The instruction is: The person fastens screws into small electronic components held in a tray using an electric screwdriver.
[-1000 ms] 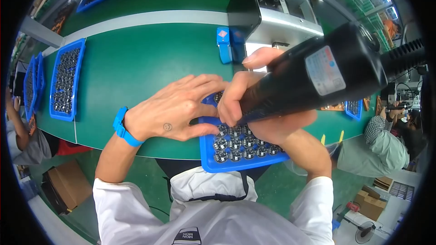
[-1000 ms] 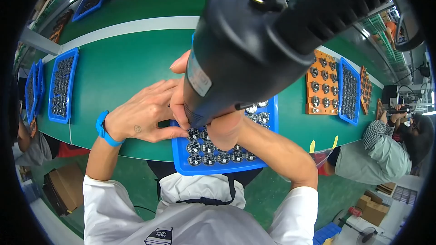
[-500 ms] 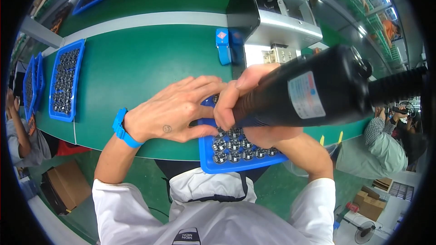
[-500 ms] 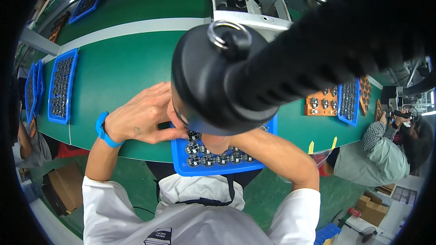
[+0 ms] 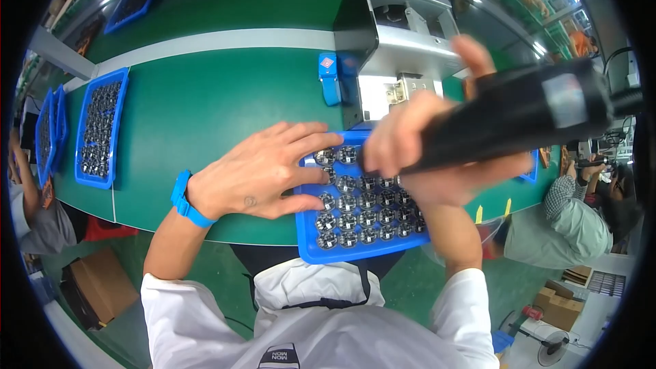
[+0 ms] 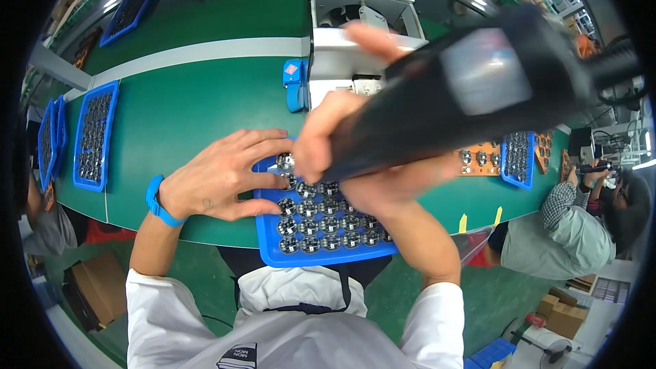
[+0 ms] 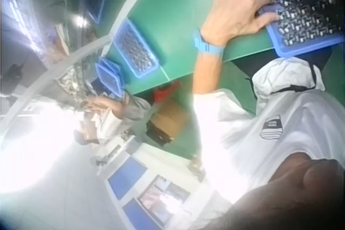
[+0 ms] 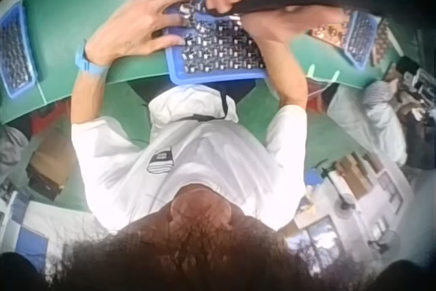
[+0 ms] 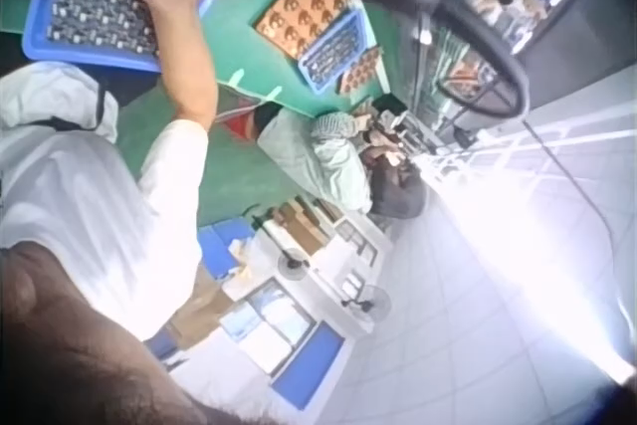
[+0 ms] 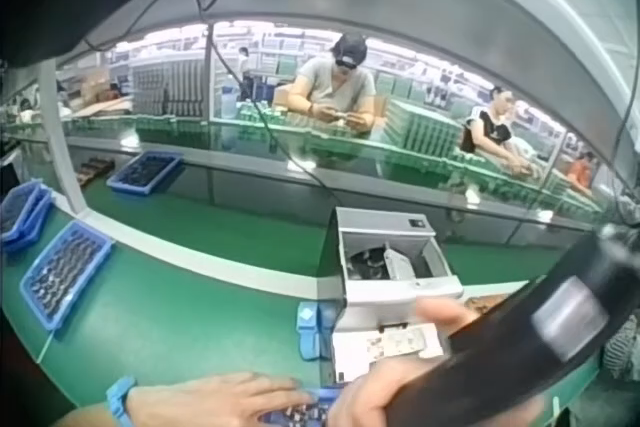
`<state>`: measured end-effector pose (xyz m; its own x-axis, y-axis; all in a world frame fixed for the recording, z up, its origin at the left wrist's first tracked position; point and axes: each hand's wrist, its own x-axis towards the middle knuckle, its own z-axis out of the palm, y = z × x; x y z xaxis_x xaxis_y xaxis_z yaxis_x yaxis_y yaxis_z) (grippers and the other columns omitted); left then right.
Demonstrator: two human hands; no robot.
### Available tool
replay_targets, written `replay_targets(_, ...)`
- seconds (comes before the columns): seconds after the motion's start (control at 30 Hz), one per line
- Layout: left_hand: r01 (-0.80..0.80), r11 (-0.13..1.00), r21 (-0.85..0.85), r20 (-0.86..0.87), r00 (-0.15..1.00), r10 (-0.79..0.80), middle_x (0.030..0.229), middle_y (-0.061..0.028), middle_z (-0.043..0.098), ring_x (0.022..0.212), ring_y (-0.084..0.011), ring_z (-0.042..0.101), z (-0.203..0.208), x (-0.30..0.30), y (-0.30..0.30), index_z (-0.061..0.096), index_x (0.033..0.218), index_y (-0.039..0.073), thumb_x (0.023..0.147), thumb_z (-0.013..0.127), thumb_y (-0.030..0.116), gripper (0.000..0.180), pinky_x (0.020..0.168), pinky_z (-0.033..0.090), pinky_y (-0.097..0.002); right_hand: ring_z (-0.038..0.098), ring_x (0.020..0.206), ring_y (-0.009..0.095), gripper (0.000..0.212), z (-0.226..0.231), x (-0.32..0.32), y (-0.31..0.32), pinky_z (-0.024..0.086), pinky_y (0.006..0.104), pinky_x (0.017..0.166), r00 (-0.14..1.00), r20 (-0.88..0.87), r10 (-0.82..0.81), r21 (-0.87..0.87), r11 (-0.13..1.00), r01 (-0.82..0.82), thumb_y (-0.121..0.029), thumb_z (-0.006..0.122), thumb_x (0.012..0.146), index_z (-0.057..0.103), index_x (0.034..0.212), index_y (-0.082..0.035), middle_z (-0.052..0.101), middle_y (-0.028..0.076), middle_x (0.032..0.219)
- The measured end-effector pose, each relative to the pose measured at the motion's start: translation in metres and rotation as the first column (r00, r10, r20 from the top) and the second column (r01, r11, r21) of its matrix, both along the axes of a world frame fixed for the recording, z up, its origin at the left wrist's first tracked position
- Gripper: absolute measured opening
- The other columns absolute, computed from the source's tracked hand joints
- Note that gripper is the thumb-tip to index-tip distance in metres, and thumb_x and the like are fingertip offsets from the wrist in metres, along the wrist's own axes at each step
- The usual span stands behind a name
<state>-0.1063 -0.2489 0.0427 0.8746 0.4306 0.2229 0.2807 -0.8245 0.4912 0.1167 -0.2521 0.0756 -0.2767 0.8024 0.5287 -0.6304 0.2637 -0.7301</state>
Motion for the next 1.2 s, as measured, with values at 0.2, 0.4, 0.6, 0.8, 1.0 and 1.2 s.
replay_targets(0.2,0.023,0.996,0.086,-0.021,1.0,-0.021,0.129,-0.0177,0.053,0.12,-0.0368,0.051,0.004,0.005,-0.002,0.071,0.091,0.007,0.077,0.073,0.038,0.034,0.095,0.045,-0.046,0.054,0.053,0.021,0.099,0.022,0.043,0.02,0.05,0.0373,0.051,0.959,-0.078,-0.272,0.336,0.899,0.282,-0.079,0.038,0.084,0.013,0.148,-0.007,0.053,0.012,0.076)
replay_targets(0.4,0.014,0.999,0.041,0.0,1.0,-0.014,0.129,-0.0176,0.053,0.12,-0.0386,0.051,0.006,0.008,-0.003,0.067,0.092,0.007,0.077,0.075,0.036,0.034,0.097,0.045,-0.0473,0.055,0.057,0.023,0.102,0.012,0.055,0.025,0.05,0.0395,0.055,0.941,-0.038,-0.336,0.312,0.891,0.33,-0.082,0.037,0.081,0.016,0.148,-0.008,0.054,0.013,0.076)
replay_targets(0.6,0.016,1.0,-0.011,0.01,1.0,-0.016,0.127,-0.0178,0.053,0.122,-0.0371,0.049,0.009,0.009,-0.002,0.064,0.096,0.007,0.08,0.072,0.035,0.034,0.1,0.043,-0.0455,0.055,0.056,0.022,0.101,0.007,0.054,0.025,0.05,0.0391,0.054,0.938,-0.026,-0.345,0.268,0.902,0.339,-0.083,0.036,0.08,0.02,0.145,-0.008,0.054,0.013,0.074)
replay_targets(0.8,0.019,1.0,-0.02,0.019,1.0,-0.018,0.126,-0.0184,0.054,0.121,-0.0374,0.05,0.009,0.008,-0.001,0.063,0.097,0.007,0.08,0.072,0.038,0.036,0.099,0.044,-0.0452,0.055,0.056,0.022,0.101,0.005,0.053,0.026,0.05,0.0386,0.054,0.937,-0.029,-0.348,0.261,0.902,0.343,-0.084,0.036,0.079,0.021,0.144,-0.009,0.054,0.012,0.074)
replay_targets(1.0,0.023,0.999,-0.026,0.07,0.997,-0.021,0.125,-0.0183,0.054,0.119,-0.037,0.052,0.01,0.01,-0.001,0.063,0.097,0.007,0.079,0.073,0.04,0.038,0.098,0.044,-0.0454,0.056,0.055,0.022,0.102,-0.001,0.045,0.019,0.051,0.0383,0.053,0.868,0.027,-0.495,0.363,0.814,0.453,-0.085,0.035,0.077,0.02,0.143,-0.009,0.054,0.012,0.072)
replay_targets(1.2,0.008,1.0,0.01,0.109,0.994,-0.009,0.124,-0.0169,0.055,0.116,-0.0375,0.055,0.004,0.008,-0.001,0.064,0.093,0.008,0.073,0.078,0.041,0.041,0.092,0.046,-0.0461,0.054,0.051,0.017,0.106,0.006,0.029,0.013,0.047,0.0287,0.051,0.718,0.355,-0.6,0.216,0.799,0.561,-0.087,0.042,0.073,0.026,0.138,-0.004,0.054,0.007,0.065)
